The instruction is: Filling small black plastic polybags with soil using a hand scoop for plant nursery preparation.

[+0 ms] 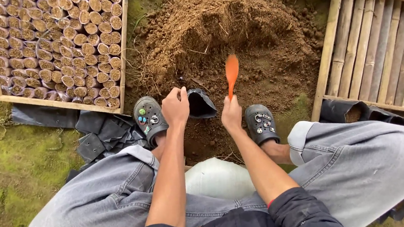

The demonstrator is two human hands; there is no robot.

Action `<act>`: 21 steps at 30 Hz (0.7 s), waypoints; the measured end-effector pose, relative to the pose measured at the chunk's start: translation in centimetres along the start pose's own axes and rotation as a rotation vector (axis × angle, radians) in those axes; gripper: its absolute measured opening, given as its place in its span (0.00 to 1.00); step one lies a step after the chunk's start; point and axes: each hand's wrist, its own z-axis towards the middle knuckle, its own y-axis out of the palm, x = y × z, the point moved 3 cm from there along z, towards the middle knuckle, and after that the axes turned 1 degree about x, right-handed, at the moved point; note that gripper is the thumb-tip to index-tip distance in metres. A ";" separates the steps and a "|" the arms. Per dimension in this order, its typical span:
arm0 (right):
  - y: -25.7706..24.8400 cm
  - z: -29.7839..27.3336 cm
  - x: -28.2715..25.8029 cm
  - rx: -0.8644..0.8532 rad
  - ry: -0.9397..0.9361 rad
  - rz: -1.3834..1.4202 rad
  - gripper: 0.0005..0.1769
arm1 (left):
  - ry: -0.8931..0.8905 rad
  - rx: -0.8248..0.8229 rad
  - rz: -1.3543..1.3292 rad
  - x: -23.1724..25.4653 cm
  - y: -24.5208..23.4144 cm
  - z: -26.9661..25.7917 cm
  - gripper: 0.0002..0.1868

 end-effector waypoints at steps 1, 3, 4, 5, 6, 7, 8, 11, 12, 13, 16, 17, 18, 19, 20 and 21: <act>-0.6 1.0 -2.2 0.003 -0.006 0.001 0.15 | 0.005 0.004 -0.003 -0.1 0.1 0.1 0.16; -2.2 2.5 -6.9 0.144 -0.116 0.177 0.17 | -0.010 0.005 0.018 -0.5 0.3 0.1 0.17; -2.6 3.0 -7.7 0.143 -0.115 0.177 0.17 | -0.011 0.005 0.019 -0.4 0.3 0.2 0.17; -3.4 3.5 -8.6 0.245 -0.164 0.239 0.16 | -0.002 0.009 0.028 -0.4 0.3 0.2 0.17; -4.2 3.8 -9.3 0.347 -0.214 0.301 0.15 | 0.006 0.014 0.037 -0.3 0.3 0.3 0.17; -4.0 3.4 -8.9 0.346 -0.213 0.301 0.15 | 0.005 0.014 0.037 -0.4 0.3 0.2 0.17; -3.9 2.9 -8.6 0.387 -0.226 0.326 0.13 | 0.008 0.016 0.033 -0.4 0.3 0.2 0.17; -2.4 0.5 -3.4 0.358 -0.086 0.141 0.15 | 0.009 0.016 0.036 -0.8 0.6 0.3 0.17; -1.6 -0.5 -0.8 0.282 0.068 -0.070 0.21 | 0.005 0.013 0.044 -1.0 0.7 0.4 0.16; -1.2 -0.8 2.1 0.284 0.064 -0.069 0.21 | 0.008 0.016 0.042 -1.0 0.7 0.4 0.16; 0.5 -1.4 6.7 -0.109 0.278 -0.224 0.14 | -0.008 0.018 0.036 -1.1 0.6 0.3 0.17; 0.0 -1.3 4.7 -0.009 0.255 -0.138 0.16 | -0.005 0.024 0.034 -1.1 0.7 0.3 0.17; -0.5 -1.3 2.7 0.089 0.232 -0.052 0.19 | -0.003 0.030 0.031 -1.0 0.7 0.3 0.17; -0.8 -0.2 1.4 0.089 0.233 -0.052 0.19 | -0.003 0.029 0.032 -1.2 0.6 0.2 0.17; -1.3 1.0 0.1 0.159 0.198 -0.010 0.19 | 0.002 0.030 0.039 -1.3 0.6 0.2 0.17; -1.9 2.6 -1.4 0.234 0.159 0.036 0.20 | 0.014 0.031 0.043 -1.1 0.7 0.5 0.17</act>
